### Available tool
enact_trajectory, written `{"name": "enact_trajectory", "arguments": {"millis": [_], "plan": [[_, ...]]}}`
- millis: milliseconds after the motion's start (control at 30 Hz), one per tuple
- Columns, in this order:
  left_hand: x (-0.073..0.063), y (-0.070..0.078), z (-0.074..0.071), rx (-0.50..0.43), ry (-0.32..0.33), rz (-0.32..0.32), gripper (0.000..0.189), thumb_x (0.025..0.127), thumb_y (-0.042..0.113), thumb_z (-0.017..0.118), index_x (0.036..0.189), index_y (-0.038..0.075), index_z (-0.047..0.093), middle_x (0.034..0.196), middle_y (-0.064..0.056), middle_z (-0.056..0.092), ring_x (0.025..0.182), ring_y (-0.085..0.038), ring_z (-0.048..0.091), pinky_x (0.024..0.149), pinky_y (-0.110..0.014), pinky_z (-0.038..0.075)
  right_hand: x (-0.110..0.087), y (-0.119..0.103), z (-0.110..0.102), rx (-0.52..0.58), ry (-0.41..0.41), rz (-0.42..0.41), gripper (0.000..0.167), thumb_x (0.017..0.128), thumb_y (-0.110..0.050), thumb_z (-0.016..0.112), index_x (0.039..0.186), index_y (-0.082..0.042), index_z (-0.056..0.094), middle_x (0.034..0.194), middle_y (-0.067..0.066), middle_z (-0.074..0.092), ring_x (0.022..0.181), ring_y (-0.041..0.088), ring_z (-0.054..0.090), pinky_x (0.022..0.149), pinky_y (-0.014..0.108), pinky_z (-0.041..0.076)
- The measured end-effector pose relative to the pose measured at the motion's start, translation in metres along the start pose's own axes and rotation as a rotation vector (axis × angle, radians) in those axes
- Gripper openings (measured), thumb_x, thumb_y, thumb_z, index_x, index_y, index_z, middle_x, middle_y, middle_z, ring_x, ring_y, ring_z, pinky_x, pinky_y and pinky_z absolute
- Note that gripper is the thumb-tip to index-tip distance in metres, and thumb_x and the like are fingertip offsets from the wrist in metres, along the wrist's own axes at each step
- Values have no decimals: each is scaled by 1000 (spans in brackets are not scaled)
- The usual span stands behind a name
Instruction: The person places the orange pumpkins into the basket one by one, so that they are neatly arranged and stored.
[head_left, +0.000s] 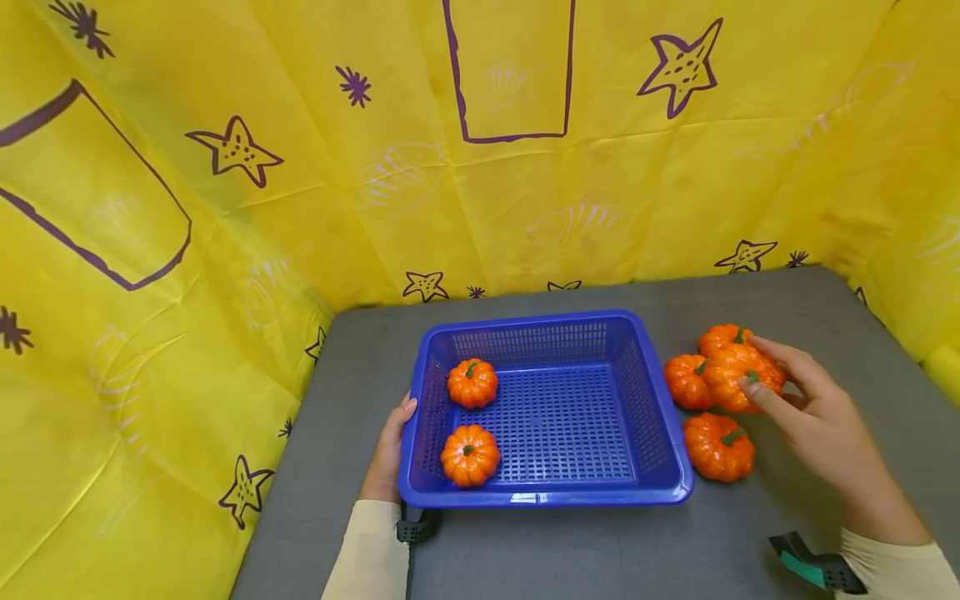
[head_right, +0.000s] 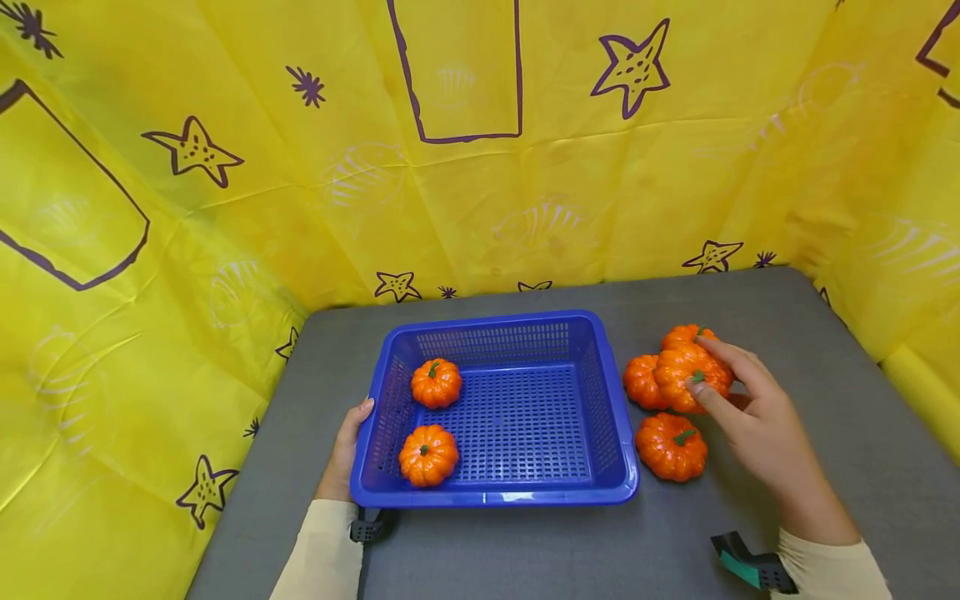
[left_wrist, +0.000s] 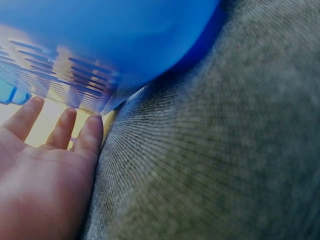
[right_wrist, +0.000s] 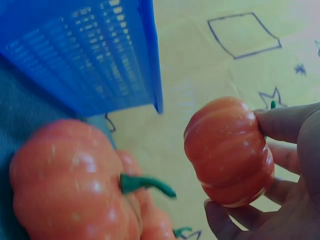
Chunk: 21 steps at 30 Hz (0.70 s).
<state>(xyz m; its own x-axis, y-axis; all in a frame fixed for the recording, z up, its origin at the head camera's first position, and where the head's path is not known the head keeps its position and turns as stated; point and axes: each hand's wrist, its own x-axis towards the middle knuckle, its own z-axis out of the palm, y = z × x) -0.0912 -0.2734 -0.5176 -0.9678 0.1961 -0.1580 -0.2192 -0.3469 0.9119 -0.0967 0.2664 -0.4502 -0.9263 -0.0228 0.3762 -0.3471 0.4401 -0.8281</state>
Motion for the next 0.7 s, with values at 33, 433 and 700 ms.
{"name": "enact_trajectory", "arguments": {"millis": [33,433,700], "plan": [[0,0,0,2,-2,1,70,110,46,44,175,29,22,173,-14,32,150,-40,40,116,-48,43,1,-1,2,9,-8,-14,59,99,11,70,156,-3,58,146,-16,54,118,3,53,87,6,45],[1,0,0,17,-14,13,70,110,45,41,175,30,21,172,-16,32,148,-39,42,115,-47,44,9,-31,27,71,-99,-65,58,100,11,68,156,-1,55,147,-8,56,114,7,60,88,12,49],[2,-1,-1,26,5,12,69,109,45,41,174,30,24,171,-16,35,146,-39,44,114,-47,45,18,-51,45,103,-183,-95,58,102,10,65,158,-2,52,142,1,59,105,12,64,85,16,53]]}}
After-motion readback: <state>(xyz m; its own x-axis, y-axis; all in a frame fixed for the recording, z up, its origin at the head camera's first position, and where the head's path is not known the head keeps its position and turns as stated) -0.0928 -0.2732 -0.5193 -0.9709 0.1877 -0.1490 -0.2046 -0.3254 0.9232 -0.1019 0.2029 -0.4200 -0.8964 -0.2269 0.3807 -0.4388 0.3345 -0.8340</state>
